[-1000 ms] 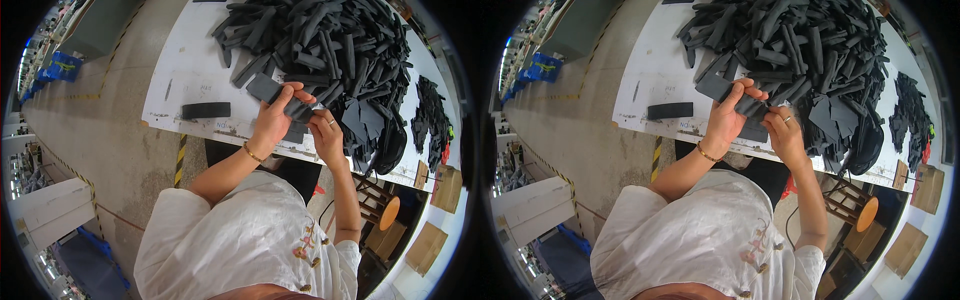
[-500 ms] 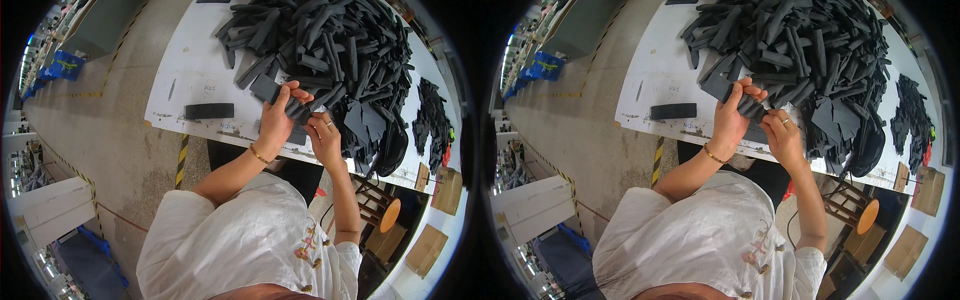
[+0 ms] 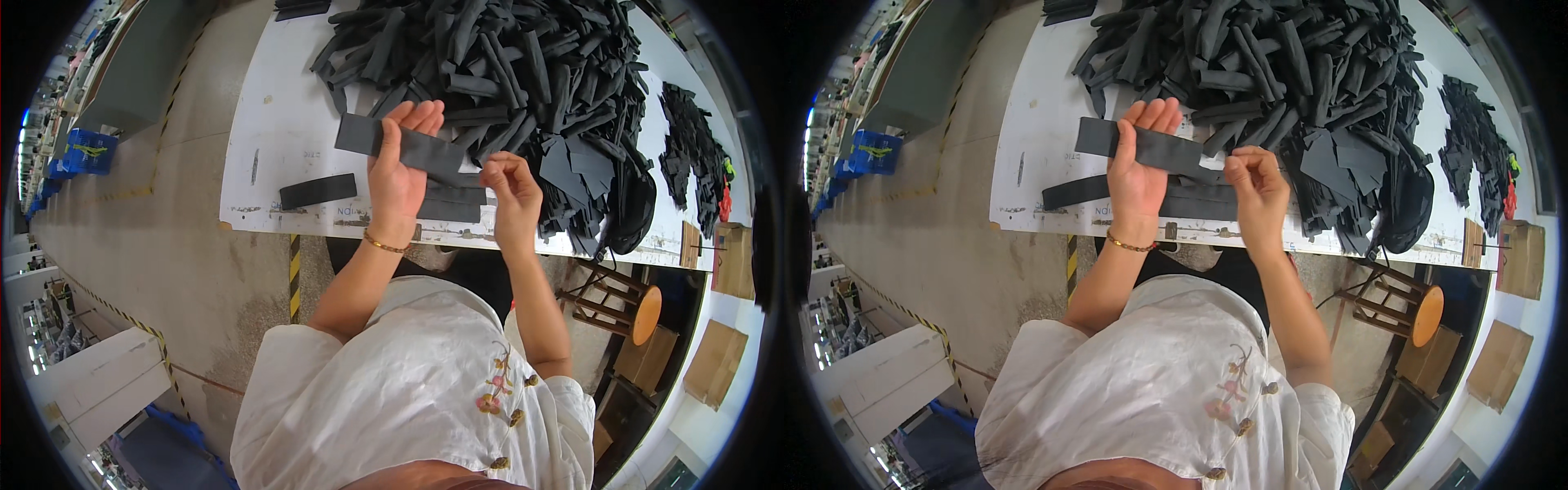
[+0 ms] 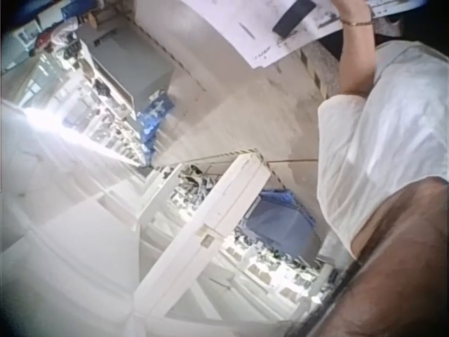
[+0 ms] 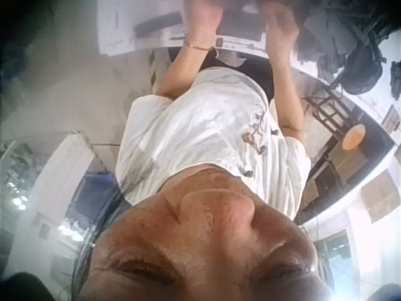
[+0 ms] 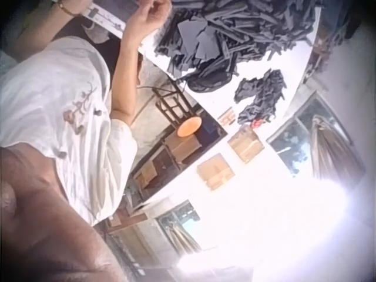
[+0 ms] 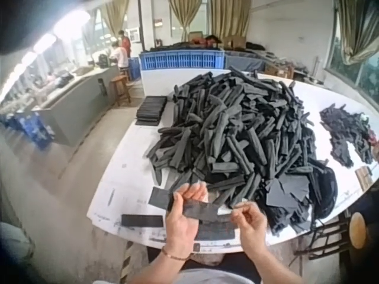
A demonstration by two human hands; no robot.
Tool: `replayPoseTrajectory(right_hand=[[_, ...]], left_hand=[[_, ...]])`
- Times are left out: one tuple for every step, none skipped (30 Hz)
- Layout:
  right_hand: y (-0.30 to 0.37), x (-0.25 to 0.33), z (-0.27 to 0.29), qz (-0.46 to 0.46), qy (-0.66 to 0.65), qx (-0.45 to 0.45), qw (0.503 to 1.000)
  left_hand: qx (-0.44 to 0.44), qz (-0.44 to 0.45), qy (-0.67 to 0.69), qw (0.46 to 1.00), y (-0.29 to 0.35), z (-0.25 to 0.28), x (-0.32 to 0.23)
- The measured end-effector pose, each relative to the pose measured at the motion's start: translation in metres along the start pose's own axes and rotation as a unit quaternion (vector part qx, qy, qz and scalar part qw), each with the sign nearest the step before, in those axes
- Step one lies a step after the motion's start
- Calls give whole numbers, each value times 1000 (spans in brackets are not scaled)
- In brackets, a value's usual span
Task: The person is assembling small black foam components on a workbench in a manufacturing environment.
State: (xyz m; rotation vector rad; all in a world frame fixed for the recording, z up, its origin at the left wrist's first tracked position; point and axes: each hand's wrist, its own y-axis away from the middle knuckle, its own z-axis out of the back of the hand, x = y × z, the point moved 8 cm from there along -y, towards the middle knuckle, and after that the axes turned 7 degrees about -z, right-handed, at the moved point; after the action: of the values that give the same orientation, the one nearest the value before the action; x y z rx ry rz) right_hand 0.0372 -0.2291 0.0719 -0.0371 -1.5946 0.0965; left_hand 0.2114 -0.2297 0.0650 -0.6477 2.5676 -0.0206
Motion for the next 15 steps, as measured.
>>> replayPoseTrajectory(right_hand=[[-2,-4,-6,-83,-54,22,995],[-2,-7,-13,-166,-107,44,979],[1,-14,-21,-245,-159,63,954],[4,-17,-28,-250,-163,86,951],[6,-19,-26,-250,-164,85,950],[1,4,-15,-74,-9,56,996],[6,30,-13,105,146,24,983],[10,46,-15,194,183,25,964],[11,46,-13,193,181,26,964],[13,46,-13,195,188,38,962],[15,46,-14,197,196,50,959],[16,45,-14,191,195,54,961],[16,43,-13,188,195,55,961],[13,35,-10,152,170,58,972],[11,28,-7,115,146,59,981]], left_hand=[[3,-8,-6,1000,1,0,-4],[31,3,4,999,1,-4,-2],[32,5,3,999,2,-6,-1],[29,15,-9,999,4,-7,0],[26,24,-21,999,6,-7,1],[6,8,-58,998,6,2,-7],[-36,19,-74,996,6,24,-11],[-59,27,-91,994,6,41,-14],[-83,35,-107,990,6,50,-17],[-84,35,-108,990,7,54,-18],[-85,42,-84,992,9,56,-18],[-86,48,-58,993,11,58,-17],[-89,50,-59,993,12,59,-16],[-94,59,-41,993,12,61,-14],[-100,69,-23,992,14,61,-11]])
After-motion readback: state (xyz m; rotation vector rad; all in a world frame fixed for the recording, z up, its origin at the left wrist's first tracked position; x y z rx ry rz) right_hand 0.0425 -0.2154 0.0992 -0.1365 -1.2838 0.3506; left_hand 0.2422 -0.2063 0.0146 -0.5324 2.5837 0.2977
